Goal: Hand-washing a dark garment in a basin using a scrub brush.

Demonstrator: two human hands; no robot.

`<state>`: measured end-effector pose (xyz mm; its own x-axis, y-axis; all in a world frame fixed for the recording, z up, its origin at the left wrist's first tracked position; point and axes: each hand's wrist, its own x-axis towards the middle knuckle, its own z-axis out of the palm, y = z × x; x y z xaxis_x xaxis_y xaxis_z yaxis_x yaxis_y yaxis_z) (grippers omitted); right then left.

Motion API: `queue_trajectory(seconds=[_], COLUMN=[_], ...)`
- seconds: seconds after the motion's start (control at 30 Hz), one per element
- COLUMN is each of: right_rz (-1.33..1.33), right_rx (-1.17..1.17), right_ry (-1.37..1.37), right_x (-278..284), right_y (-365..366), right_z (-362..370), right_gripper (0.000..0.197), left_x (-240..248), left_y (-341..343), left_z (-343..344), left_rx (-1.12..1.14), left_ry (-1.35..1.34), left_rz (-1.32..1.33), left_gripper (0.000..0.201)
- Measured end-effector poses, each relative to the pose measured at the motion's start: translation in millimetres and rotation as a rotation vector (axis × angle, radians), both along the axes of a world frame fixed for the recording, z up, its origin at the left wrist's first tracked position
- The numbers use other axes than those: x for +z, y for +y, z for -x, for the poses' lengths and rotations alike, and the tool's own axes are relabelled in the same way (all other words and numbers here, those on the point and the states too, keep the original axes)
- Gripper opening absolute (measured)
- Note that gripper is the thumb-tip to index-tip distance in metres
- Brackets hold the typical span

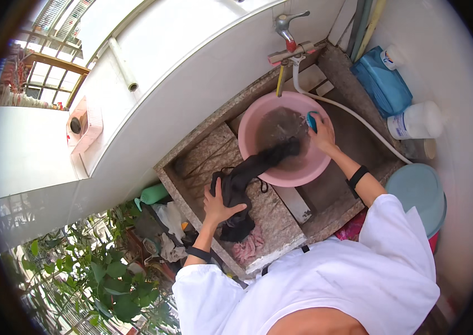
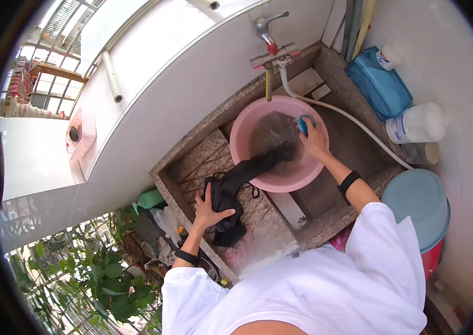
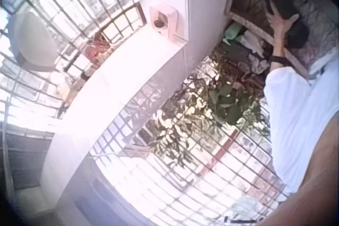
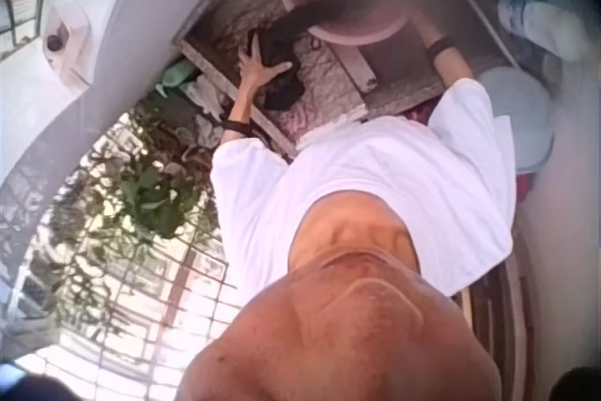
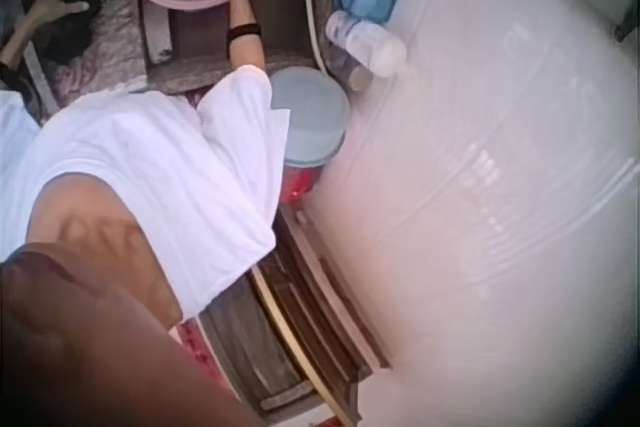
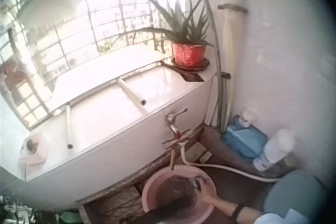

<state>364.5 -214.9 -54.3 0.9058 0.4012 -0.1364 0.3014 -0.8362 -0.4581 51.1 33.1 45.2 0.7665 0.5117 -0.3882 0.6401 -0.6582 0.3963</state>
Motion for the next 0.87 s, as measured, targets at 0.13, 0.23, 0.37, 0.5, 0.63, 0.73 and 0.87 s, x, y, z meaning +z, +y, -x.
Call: queue_trajectory(seconds=[0.13,0.23,0.37,0.5,0.63,0.73,0.87], right_rz=[-0.301,-0.079,0.154,-0.340,-0.834,-0.425,-0.351], right_rx=[-0.463,-0.695,-0.602,-0.148,0.064,-0.154,-0.200], right_ry=[-0.044,0.116,0.185,-0.185,0.408,0.506,0.306], right_x=[9.5,-6.5,-43.5,10.3,34.0,15.1,-49.4], right_y=[-47.4,-97.6,-130.5,-100.6,-26.9,-4.7,8.6], right_z=[24.7,53.2,92.2,78.4,49.4,30.0,26.8], right_gripper=[0.053,0.058,0.060,0.059,0.045,0.033,0.033], left_x=[-30.8,-35.1,-13.2,57.4,49.7,-3.8,-142.7], left_y=[2.6,17.8,8.6,-34.9,-59.5,-56.8,-48.7], left_z=[12.2,-0.8,-42.6,-114.8,-158.9,-180.9,-174.7], left_rx=[0.031,0.304,0.252,0.049,0.231,0.717,0.739], left_ry=[0.198,-0.069,-0.334,-0.456,-0.455,-0.295,-0.364], left_rz=[-0.066,0.285,0.357,0.686,1.028,1.233,0.667], left_gripper=[0.087,0.068,0.052,0.048,0.043,0.051,0.073])
